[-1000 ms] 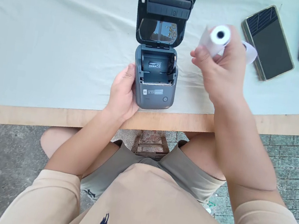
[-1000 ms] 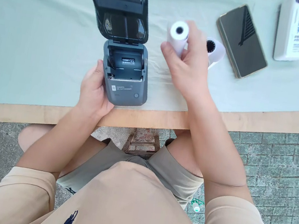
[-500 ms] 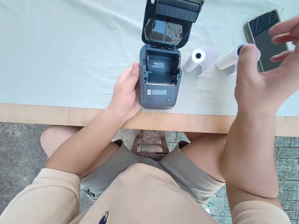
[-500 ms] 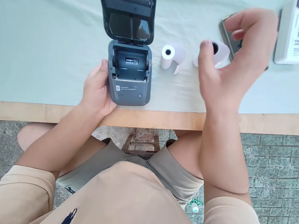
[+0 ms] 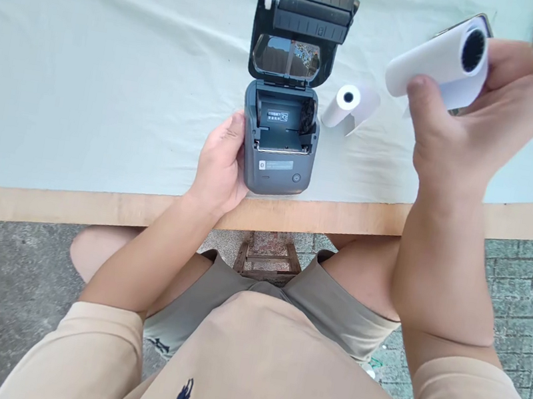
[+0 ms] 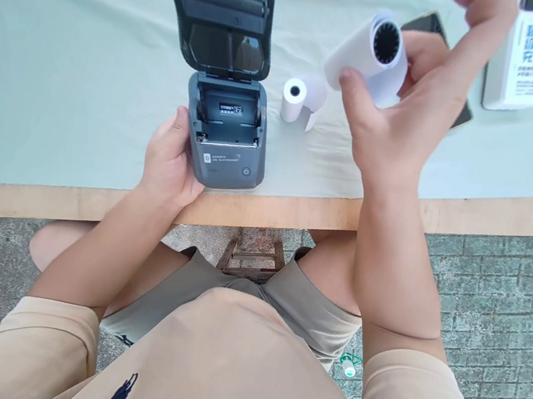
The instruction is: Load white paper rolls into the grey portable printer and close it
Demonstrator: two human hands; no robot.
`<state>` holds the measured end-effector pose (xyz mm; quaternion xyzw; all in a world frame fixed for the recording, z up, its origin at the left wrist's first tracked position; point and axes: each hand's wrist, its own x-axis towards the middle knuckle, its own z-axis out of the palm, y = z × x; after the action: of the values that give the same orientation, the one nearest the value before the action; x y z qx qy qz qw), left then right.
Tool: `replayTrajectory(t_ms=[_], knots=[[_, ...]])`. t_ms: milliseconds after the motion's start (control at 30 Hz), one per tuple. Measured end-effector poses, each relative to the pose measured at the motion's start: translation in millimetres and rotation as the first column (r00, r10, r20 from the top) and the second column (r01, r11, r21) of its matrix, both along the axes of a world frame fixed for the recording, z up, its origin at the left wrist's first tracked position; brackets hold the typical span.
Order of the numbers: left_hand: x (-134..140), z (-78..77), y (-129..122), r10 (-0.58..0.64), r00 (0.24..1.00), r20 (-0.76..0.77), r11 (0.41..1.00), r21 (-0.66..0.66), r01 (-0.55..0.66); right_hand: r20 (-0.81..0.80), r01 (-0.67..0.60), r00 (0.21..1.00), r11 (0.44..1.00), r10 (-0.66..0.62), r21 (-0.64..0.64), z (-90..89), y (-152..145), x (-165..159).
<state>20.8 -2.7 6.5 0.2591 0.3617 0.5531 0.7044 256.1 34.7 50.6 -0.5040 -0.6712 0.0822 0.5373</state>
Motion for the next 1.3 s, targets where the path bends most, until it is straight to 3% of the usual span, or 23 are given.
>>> replayTrajectory(t_ms=[67,133,233,367,433,533,633,833,933,1000,1067,1167,1300], knots=[[0.4,0.6,-0.1,0.004,1.0,-0.025,1.0,-0.013,-0.004,-0.045,-0.091,0.995,0.994,0.094,0.065,10.2,-8.2,-13.6],[0.7,0.9,-0.2,0.008,0.999,-0.035,1.0,-0.016,-0.009,0.015,-0.138,0.99,0.988,0.137,0.063,18.0,-16.7,-31.0],[0.8,1.3,-0.2,0.002,0.999,-0.036,1.0,-0.007,-0.002,0.282,-0.209,0.935,0.977,0.215,-0.052,21.7,-25.5,-56.7],[1.6,2.9,-0.6,0.018,0.999,-0.044,1.0,0.01,-0.018,0.644,-0.124,0.747,0.986,0.165,-0.109,15.4,-23.5,-76.1],[2.1,3.8,-0.9,0.022,0.999,-0.032,1.0,0.008,-0.022,0.718,-0.099,0.676,0.986,0.168,-0.138,13.3,-18.6,-80.3],[2.5,3.8,-1.2,0.024,0.999,-0.031,1.0,-0.005,-0.024,0.738,-0.053,0.64,0.971,0.214,-0.235,13.4,-13.4,-83.7],[2.7,2.6,-0.8,0.036,0.999,-0.018,0.999,-0.01,-0.036,0.715,-0.081,0.672,0.979,0.193,-0.188,10.9,-16.3,-83.7],[-0.6,3.9,-0.1,-0.03,0.999,0.033,0.999,-0.032,0.031,0.619,-0.351,0.736,0.937,0.273,0.004,-7.9,-37.1,-74.4],[-4.2,5.3,-2.4,-0.137,0.99,0.033,0.991,0.014,0.136,0.546,-0.415,0.763,0.91,0.347,0.002,-11.6,-41.2,-71.2],[-5.8,4.9,-4.9,-0.135,0.991,-0.023,0.989,0.053,0.136,0.435,-0.438,0.806,0.899,0.403,-0.021,-9.5,-38.5,-69.3],[-6.3,3.4,-6.8,-0.107,0.992,-0.062,0.991,0.068,0.111,0.265,-0.428,0.869,0.903,0.419,-0.024,-4.8,-32.0,-66.2],[-6.7,-1.3,-6.7,-0.141,0.988,-0.07,0.986,0.081,0.147,0.051,-0.321,0.945,0.946,0.323,-0.045,3.1,-19.2,-60.1],[-8.4,-10.2,-3.0,-0.175,0.983,-0.056,0.974,0.132,0.181,-0.03,-0.28,0.96,0.958,0.279,-0.056,5.9,-9.9,-56.2]])
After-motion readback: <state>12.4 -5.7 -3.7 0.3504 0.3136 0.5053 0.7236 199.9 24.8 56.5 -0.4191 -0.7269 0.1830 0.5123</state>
